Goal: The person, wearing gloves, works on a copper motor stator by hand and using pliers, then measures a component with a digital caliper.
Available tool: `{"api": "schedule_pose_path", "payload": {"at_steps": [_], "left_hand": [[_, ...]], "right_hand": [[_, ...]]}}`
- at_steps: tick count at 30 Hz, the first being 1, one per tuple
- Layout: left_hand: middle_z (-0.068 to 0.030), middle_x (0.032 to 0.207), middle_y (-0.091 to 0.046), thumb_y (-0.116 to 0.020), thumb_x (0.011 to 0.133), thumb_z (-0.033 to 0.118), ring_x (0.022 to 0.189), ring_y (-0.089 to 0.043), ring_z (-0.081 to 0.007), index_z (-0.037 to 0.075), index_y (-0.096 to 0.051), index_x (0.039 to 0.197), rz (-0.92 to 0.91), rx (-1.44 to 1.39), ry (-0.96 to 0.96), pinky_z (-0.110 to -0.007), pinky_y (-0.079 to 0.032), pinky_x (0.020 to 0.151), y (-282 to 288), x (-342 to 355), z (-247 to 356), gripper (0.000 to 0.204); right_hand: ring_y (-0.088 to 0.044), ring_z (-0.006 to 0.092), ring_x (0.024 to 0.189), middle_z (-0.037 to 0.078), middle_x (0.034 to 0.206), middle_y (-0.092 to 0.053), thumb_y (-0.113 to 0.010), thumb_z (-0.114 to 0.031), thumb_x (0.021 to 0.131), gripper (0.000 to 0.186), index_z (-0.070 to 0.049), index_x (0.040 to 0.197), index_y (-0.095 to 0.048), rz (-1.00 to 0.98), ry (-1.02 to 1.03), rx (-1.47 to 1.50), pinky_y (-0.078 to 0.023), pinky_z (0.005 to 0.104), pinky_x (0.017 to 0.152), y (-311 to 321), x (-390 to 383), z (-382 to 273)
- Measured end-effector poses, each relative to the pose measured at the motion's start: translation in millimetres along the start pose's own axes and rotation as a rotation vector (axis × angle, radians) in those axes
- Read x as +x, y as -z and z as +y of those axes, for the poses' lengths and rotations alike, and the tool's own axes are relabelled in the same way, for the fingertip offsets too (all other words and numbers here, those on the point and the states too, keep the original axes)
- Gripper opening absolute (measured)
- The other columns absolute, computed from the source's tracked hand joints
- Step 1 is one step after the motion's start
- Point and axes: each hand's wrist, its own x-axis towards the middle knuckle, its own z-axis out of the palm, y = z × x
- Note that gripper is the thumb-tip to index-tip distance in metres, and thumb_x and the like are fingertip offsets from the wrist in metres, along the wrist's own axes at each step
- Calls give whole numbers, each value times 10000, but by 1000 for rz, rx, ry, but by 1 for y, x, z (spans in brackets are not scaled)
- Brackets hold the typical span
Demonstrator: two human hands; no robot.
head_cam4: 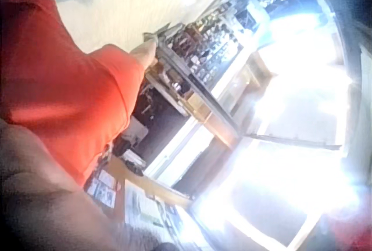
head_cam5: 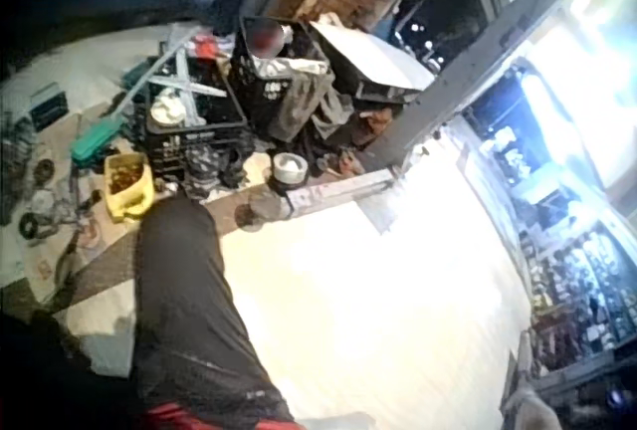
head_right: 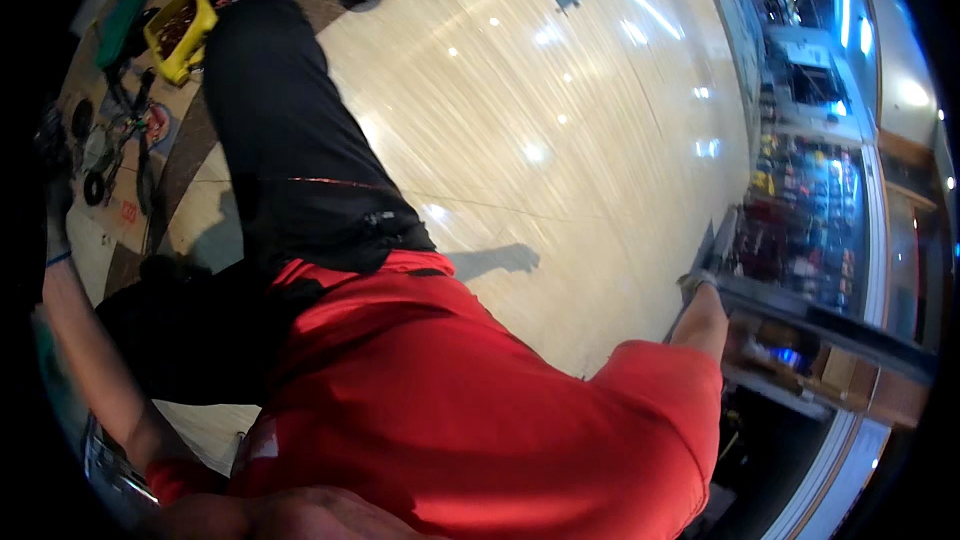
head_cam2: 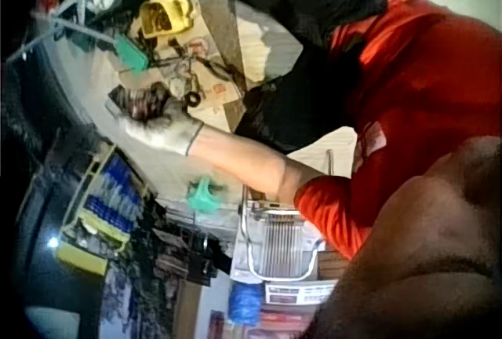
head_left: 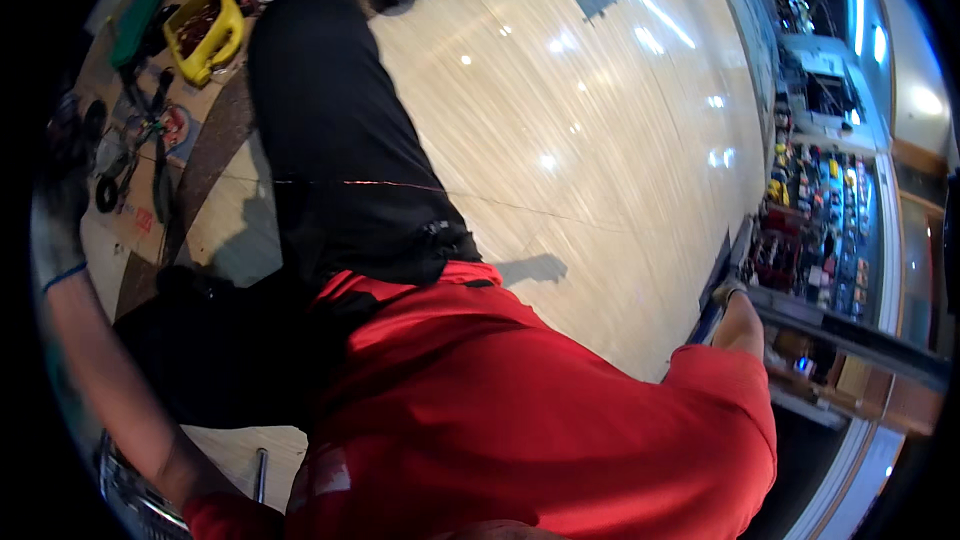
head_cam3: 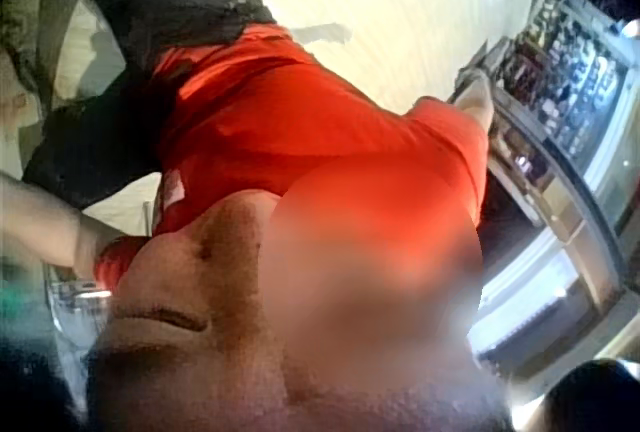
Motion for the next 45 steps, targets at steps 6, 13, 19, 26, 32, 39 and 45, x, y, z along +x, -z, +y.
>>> {"api": "schedule_pose_path", "payload": {"at_steps": [6, 13, 19, 26, 32, 39, 45], "left_hand": [[-94, 1200, -635, -695, 927, 284, 1066, -614, -202, 92, -588, 1275, 15, -317, 41, -358, -550, 895, 4, -11, -15, 411], [-117, 1040, -695, -779, 859, 232, 857, -701, -166, -33, -590, 1196, 226, -141, -218, -281, -597, 705, 9, -41, 21, 469], [-136, 1117, -679, -787, 824, 385, 972, -664, -172, -38, -597, 1263, 369, 90, -230, -294, -544, 860, 21, -41, 21, 638], [-159, 1118, -683, -797, 818, 366, 985, -669, -197, -37, -589, 1280, 519, 392, -325, -317, -551, 872, 43, -37, 21, 648], [-157, 1097, -673, -801, 828, 247, 949, -671, -172, -70, -569, 1263, 496, 210, -243, -292, -576, 846, 45, -38, 27, 586], [-132, 1088, -647, -711, 900, 183, 947, -651, -174, -61, -525, 1296, 384, 164, -184, -294, -562, 822, 46, -37, 36, 501], [-131, 1114, -648, -674, 926, 188, 950, -656, -174, -48, -546, 1279, 196, 225, -123, -307, -563, 813, 60, -37, 39, 443]], "right_hand": [[-658, 207, 1041, 60, 1088, -720, -728, -274, 861, 397, -84, 1204, -667, -5, 840, -410, -504, 358, 944, 18, 34, -134], [-658, 219, 1005, 137, 1107, -703, -595, -154, 990, 278, 4, 1212, -647, 596, 1736, 1133, -499, 328, 901, 341, -366, -458], [-664, 270, 1077, 192, 1181, -676, -653, -312, 921, 442, -47, 1274, -625, 245, 2382, 783, -508, 335, 927, 396, -667, -506], [-556, 80, 591, 7, 739, -635, -662, -308, 937, 336, 3, 1061, -689, -766, 2415, 397, -434, 237, 537, 367, -758, -554], [-515, 82, 554, -2, 654, -559, -642, -279, 940, 296, -7, 1042, -699, -616, 2614, 490, -404, 249, 496, 366, -761, -558], [-533, 74, 561, -9, 698, -598, -635, -257, 943, 305, 8, 1083, -693, -928, 2409, 551, -414, 234, 500, 382, -756, -546], [-522, 87, 513, 25, 654, -594, -583, -222, 962, 244, -4, 962, -692, -994, 2326, 650, -404, 248, 472, 405, -745, -563]]}}
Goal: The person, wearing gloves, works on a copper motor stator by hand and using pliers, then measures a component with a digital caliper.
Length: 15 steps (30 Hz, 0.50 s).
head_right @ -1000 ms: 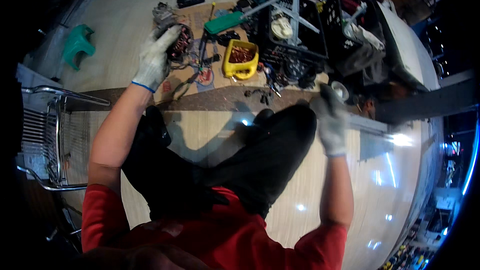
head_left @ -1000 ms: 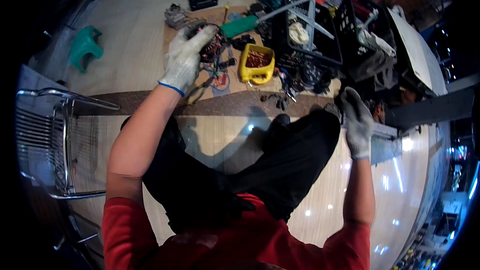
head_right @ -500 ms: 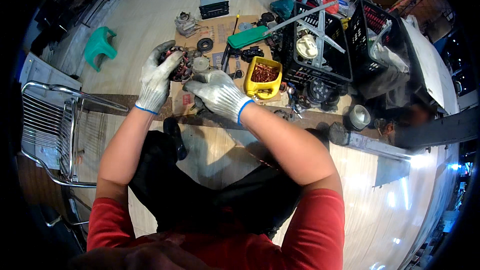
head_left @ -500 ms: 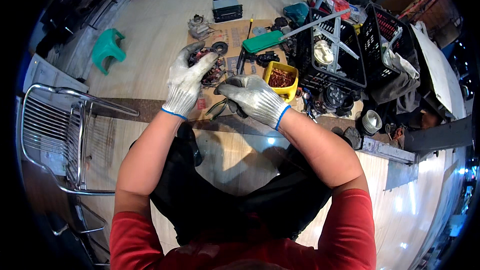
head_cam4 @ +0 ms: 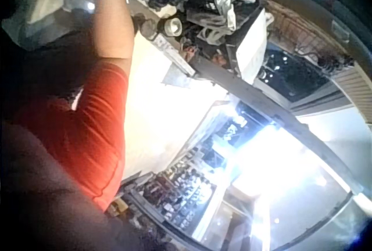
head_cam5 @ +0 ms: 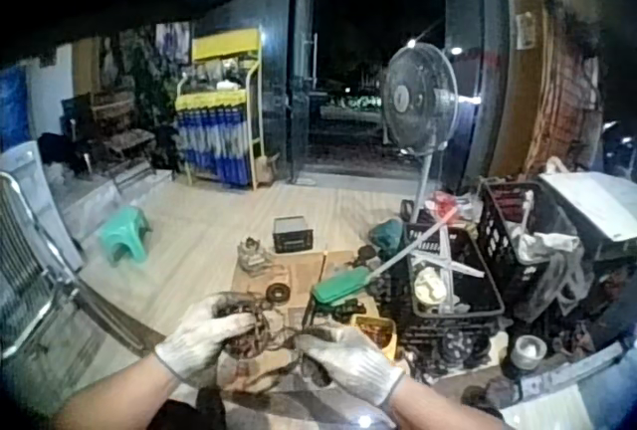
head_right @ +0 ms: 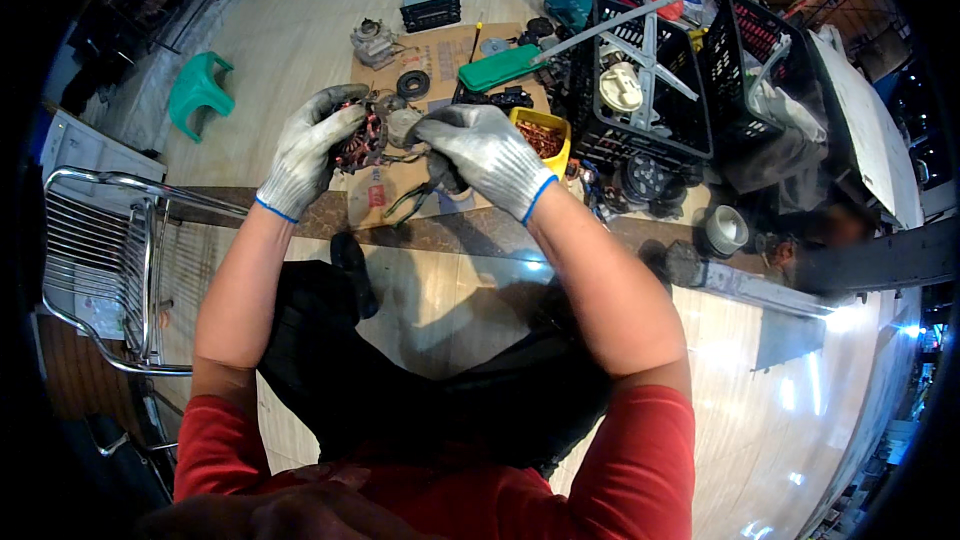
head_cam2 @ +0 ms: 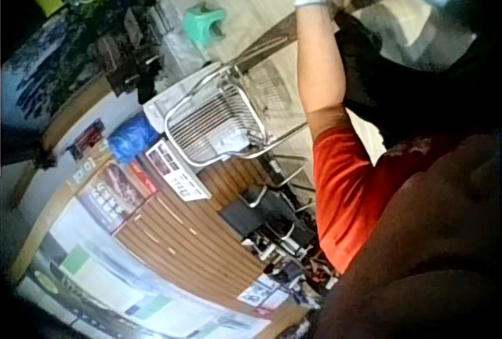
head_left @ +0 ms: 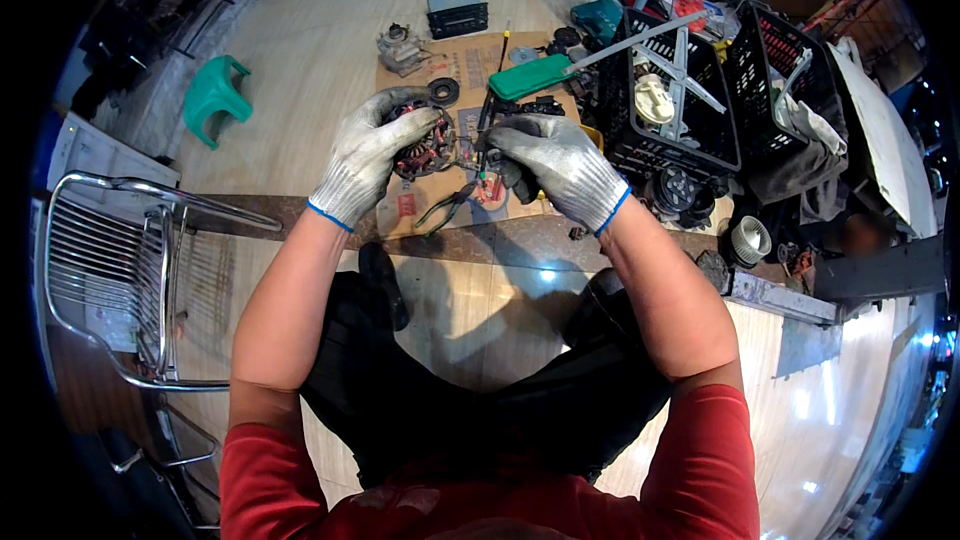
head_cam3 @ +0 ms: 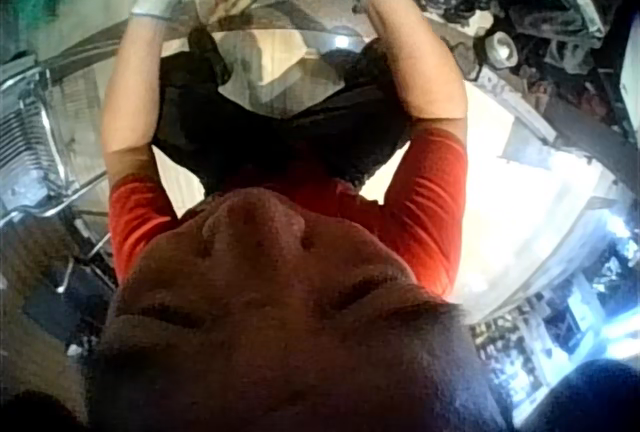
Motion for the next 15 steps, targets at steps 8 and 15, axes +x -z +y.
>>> {"api": "schedule_pose_path", "payload": {"at_steps": [8, 15], "left_hand": [[-118, 965, -712, -592, 986, 289, 734, -692, -187, -11, -639, 1159, 27, -627, 65, -292, -589, 618, 21, -2, 3, 350], [-94, 883, -723, -634, 963, 372, 618, -670, -167, 17, -684, 1057, 142, -742, 157, -256, -531, 474, 12, -3, 15, 371]], "right_hand": [[-577, 109, 659, 51, 764, -660, -645, -275, 925, 319, 14, 1046, -703, -169, -166, -256, -468, 262, 613, 11, -4, 24], [-642, 122, 832, 98, 1005, -713, -649, -349, 926, 431, 9, 1163, -682, -343, 64, -252, -525, 284, 748, 9, -14, 35]]}}
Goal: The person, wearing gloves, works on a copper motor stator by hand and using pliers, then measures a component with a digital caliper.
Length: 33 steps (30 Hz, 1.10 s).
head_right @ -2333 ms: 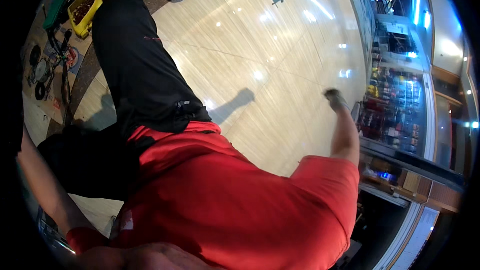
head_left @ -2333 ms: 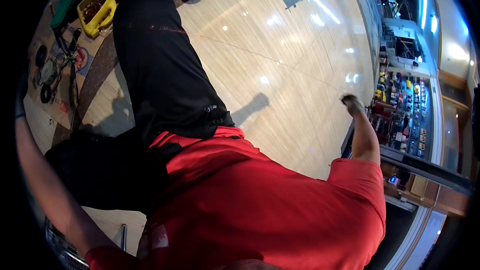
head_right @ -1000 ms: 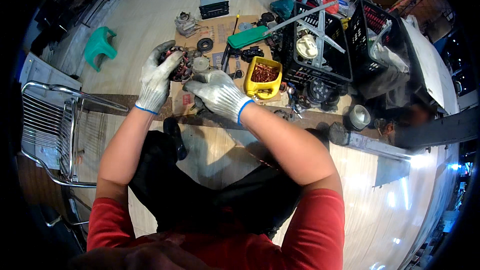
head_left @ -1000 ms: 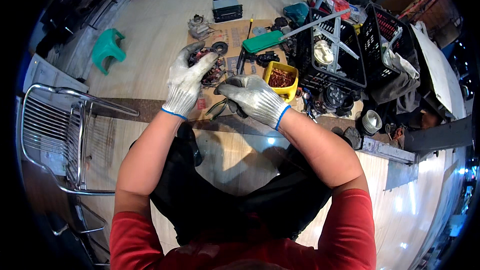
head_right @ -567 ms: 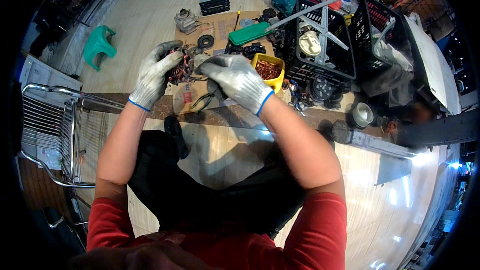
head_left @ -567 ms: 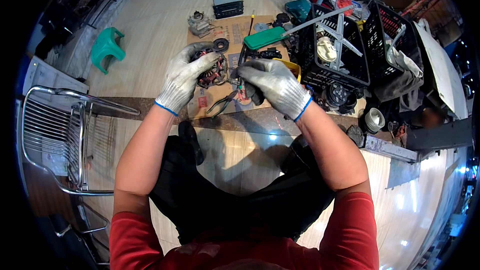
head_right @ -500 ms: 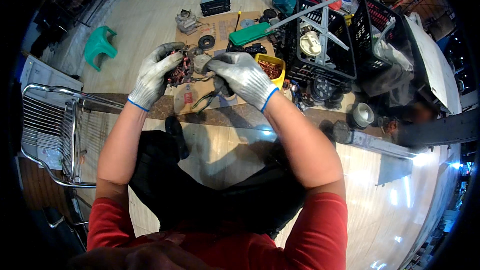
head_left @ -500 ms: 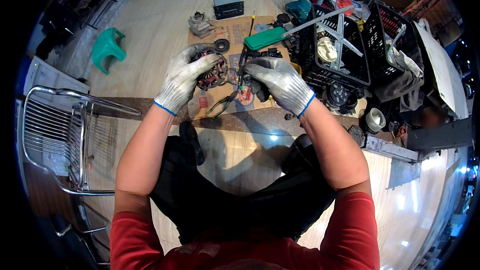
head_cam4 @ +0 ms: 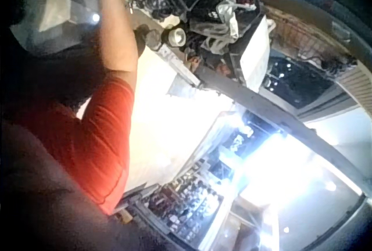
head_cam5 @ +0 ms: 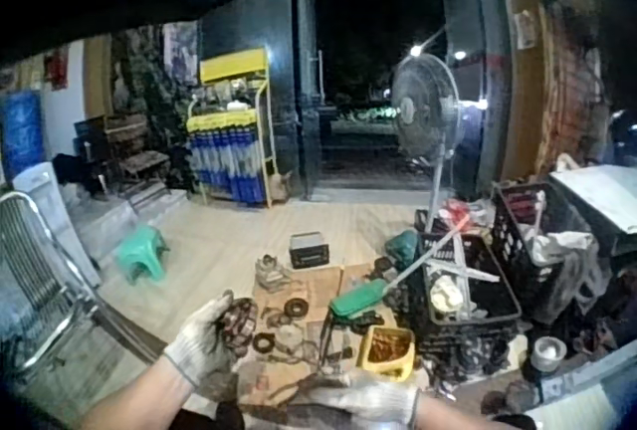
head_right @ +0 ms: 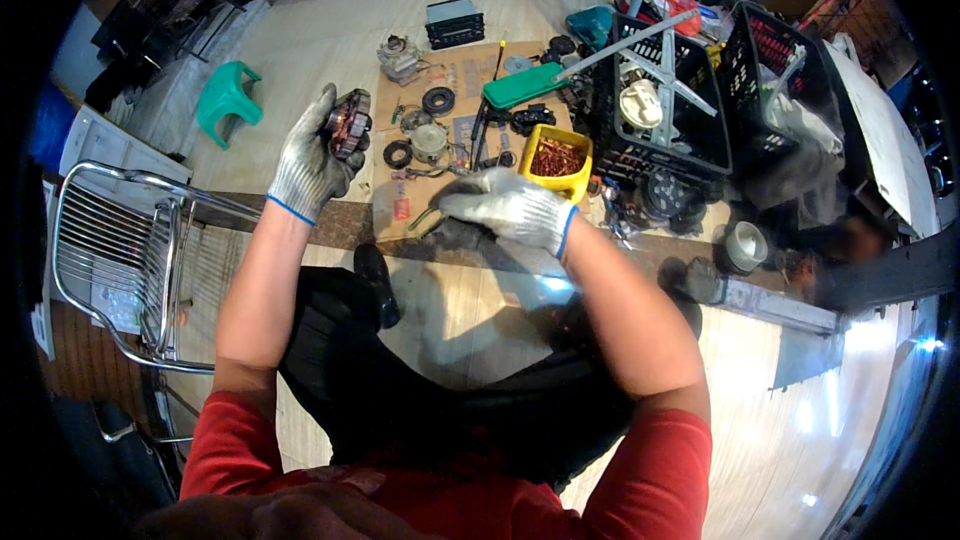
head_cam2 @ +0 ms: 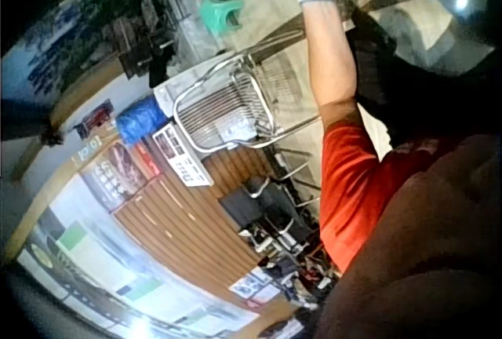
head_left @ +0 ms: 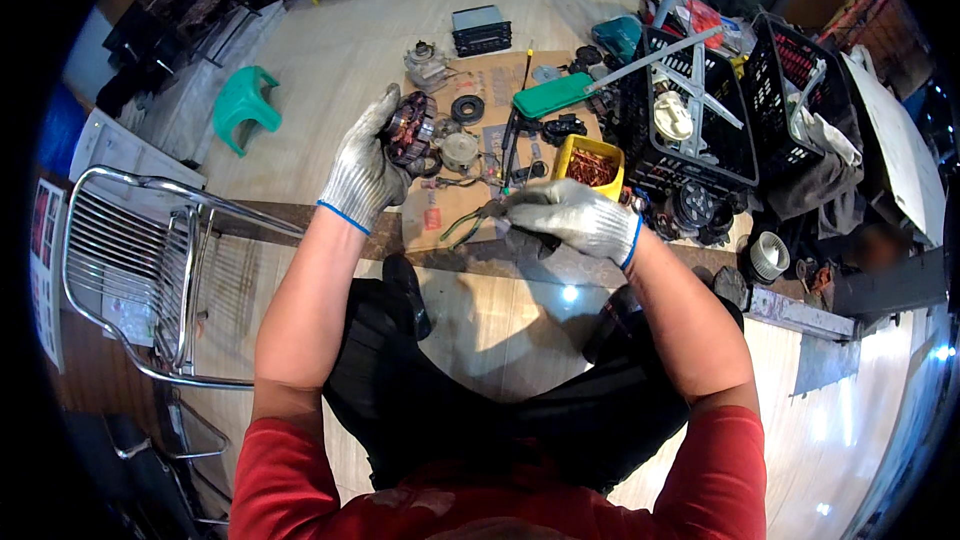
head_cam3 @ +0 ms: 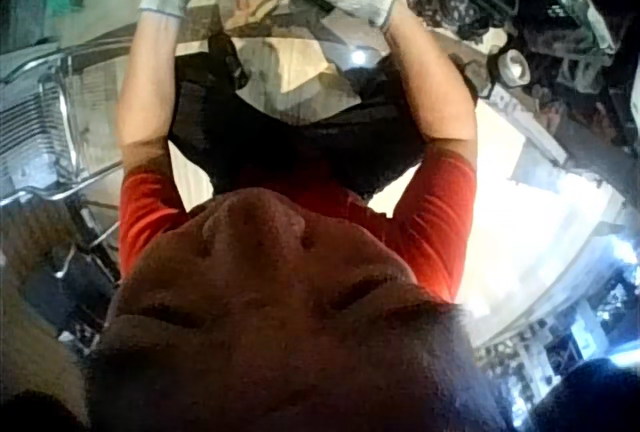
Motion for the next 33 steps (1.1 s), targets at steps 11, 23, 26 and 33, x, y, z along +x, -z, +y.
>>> {"api": "schedule_pose_path", "payload": {"at_steps": [11, 23, 26, 33], "left_hand": [[-144, 1103, -682, -588, 988, 163, 912, -714, -223, -12, -572, 1223, -104, 347, -8, -324, -629, 725, 0, 2, -26, 293], [-125, 1096, -674, -633, 967, 172, 952, -684, -192, -29, -571, 1228, -82, 424, 0, -306, -580, 844, -21, -5, -40, 335], [-128, 1100, -674, -630, 964, 155, 947, -687, -202, -22, -570, 1233, -54, 359, -34, -316, -587, 826, -19, 1, -35, 328], [-132, 1079, -672, -667, 940, 166, 910, -683, -198, -31, -550, 1251, 71, 409, -195, -330, -590, 783, -9, 9, -24, 387]], "right_hand": [[-490, 371, 1316, 236, 1483, -435, -666, -519, 828, 817, -60, 1461, -430, 217, 1, -904, -412, 423, 1091, 14, 7, -35], [-665, 387, 859, 241, 926, -681, -597, -347, 940, 383, -3, 1086, -686, 264, 189, -552, -510, 437, 735, -27, 21, -18], [-672, 348, 849, 154, 1008, -687, -540, -153, 895, 246, -57, 1075, -678, 400, 510, -769, -533, 446, 708, -37, 28, 16], [-677, 335, 806, 131, 961, -691, -594, -129, 879, 221, -60, 1066, -689, 444, 587, -834, -525, 417, 641, -60, 19, 22]]}}
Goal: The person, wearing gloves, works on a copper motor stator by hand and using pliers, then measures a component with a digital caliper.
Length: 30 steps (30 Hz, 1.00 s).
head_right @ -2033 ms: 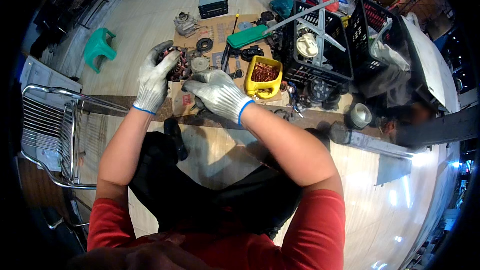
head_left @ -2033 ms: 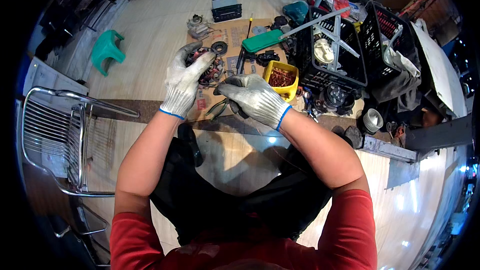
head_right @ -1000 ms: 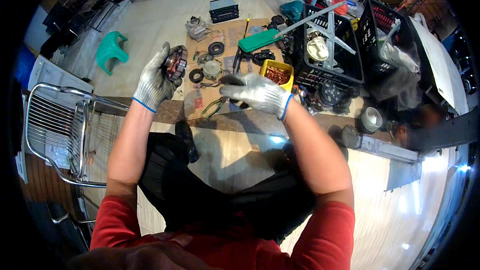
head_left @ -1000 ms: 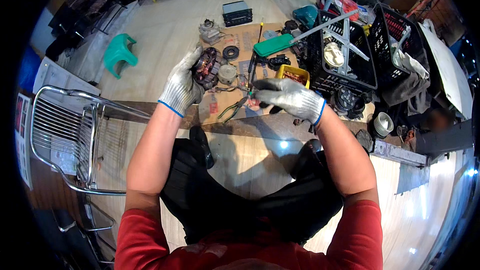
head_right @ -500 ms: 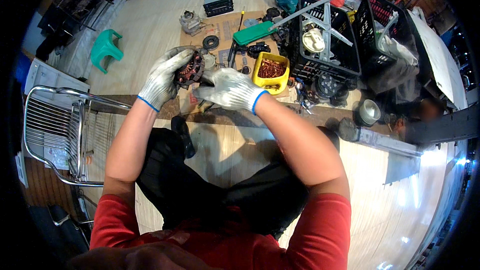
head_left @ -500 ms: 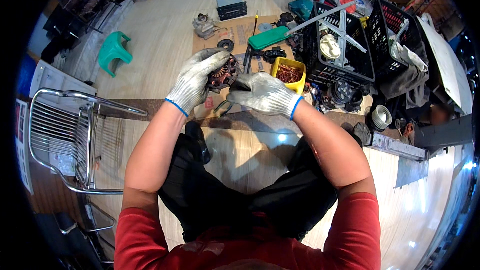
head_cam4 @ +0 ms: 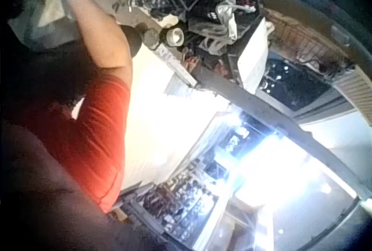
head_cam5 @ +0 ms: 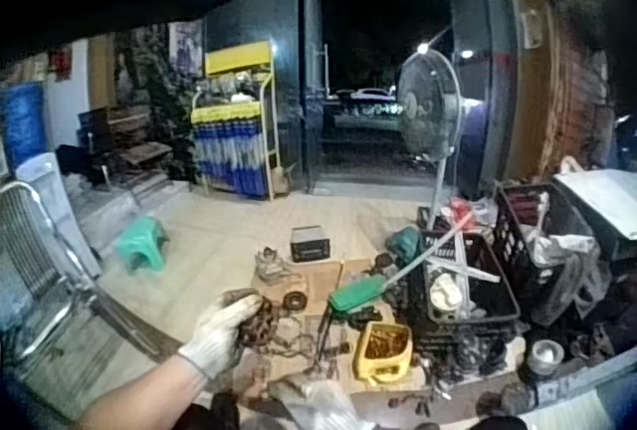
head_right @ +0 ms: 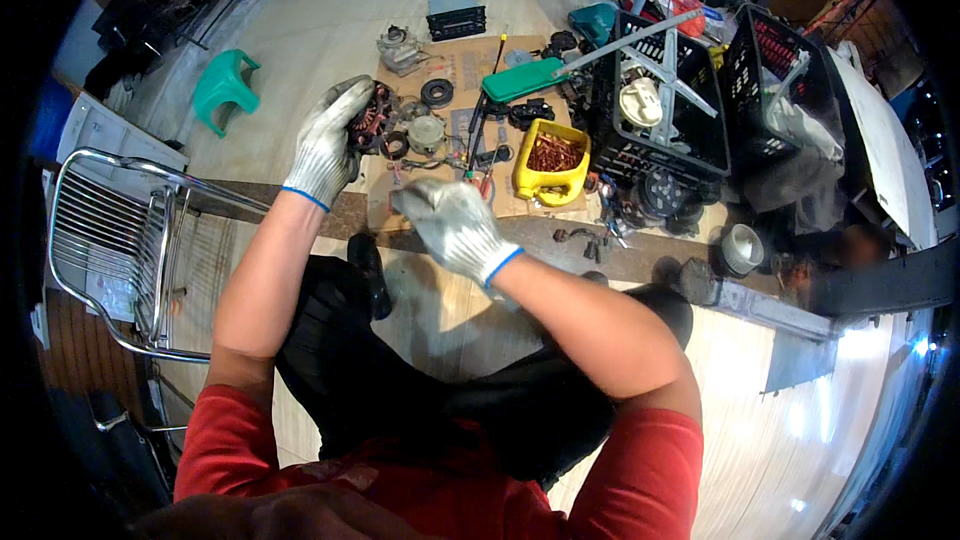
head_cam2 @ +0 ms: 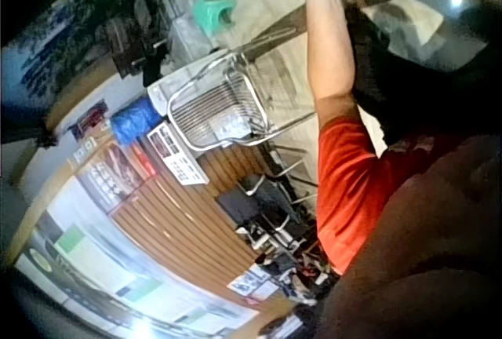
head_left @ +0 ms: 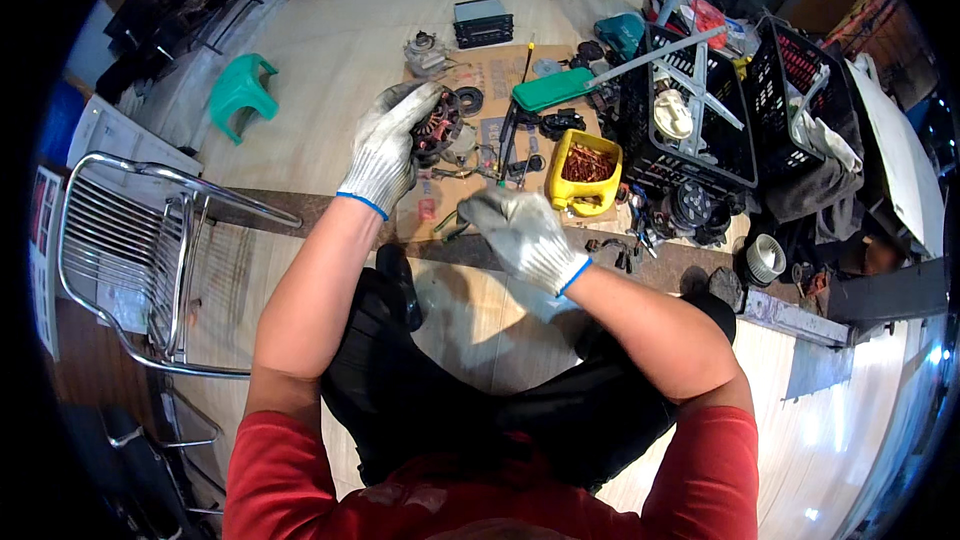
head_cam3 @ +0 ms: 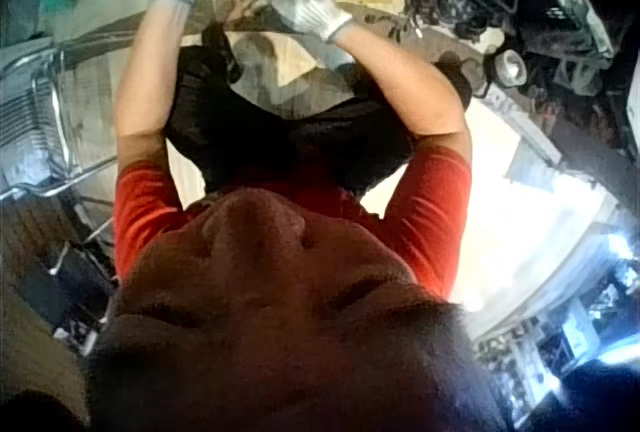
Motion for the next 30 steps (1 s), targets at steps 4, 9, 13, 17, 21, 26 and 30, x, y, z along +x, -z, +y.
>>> {"api": "schedule_pose_path", "payload": {"at_steps": [4, 9, 13, 17, 21, 26, 30], "left_hand": [[-127, 1051, -665, -707, 915, 204, 880, -669, -179, -45, -535, 1262, -60, 147, -46, -308, -574, 762, 8, 4, -3, 461], [-117, 1052, -658, -718, 903, 207, 880, -663, -169, -56, -525, 1271, -112, 230, -77, -289, -560, 770, 4, 2, -2, 492], [-124, 1077, -653, -711, 903, 200, 910, -663, -169, -61, -520, 1283, -119, 292, -60, -294, -559, 795, -9, -8, -4, 499], [-139, 1108, -661, -755, 853, 252, 963, -666, -189, -47, -557, 1273, -136, 458, -123, -315, -555, 854, -14, -9, -13, 552], [-157, 1128, -669, -789, 821, 302, 974, -668, -204, -46, -572, 1276, -105, 595, -208, -325, -550, 877, -15, -12, -12, 613], [-175, 1098, -693, -812, 788, 350, 1002, -671, -204, -59, -582, 1268, -49, 811, -327, -331, -542, 894, -34, -28, -6, 671], [-179, 1102, -694, -808, 789, 326, 989, -678, -211, -59, -577, 1279, 64, 879, -327, -336, -547, 891, -31, -18, -9, 665]], "right_hand": [[-687, 316, 831, 161, 994, -700, -577, -242, 952, 266, -40, 1076, -696, -129, -132, 287, -527, 396, 699, 0, -10, -6], [-684, 246, 897, 199, 1053, -686, -599, -336, 946, 436, 4, 1216, -633, -284, -482, 607, -520, 339, 792, 17, -13, -4], [-600, 106, 823, 68, 952, -668, -634, -349, 935, 453, -4, 1229, -635, -256, -800, 1111, -497, 269, 779, 39, 6, -16], [-537, 50, 667, -1, 794, -620, -629, -308, 964, 443, 47, 1228, -626, -186, -858, 1097, -455, 229, 590, 33, 11, -3], [-447, 61, 496, -35, 612, -517, -621, -300, 964, 365, -4, 1174, -663, -48, -864, 1019, -360, 245, 448, 36, 16, -8], [-405, 63, 452, -43, 570, -472, -616, -288, 960, 295, -34, 1093, -684, 30, -877, 944, -317, 252, 414, 39, 20, -19], [-411, 67, 452, -29, 584, -502, -609, -284, 958, 281, -29, 1052, -683, 58, -891, 1011, -314, 255, 412, 35, 19, -17]]}}
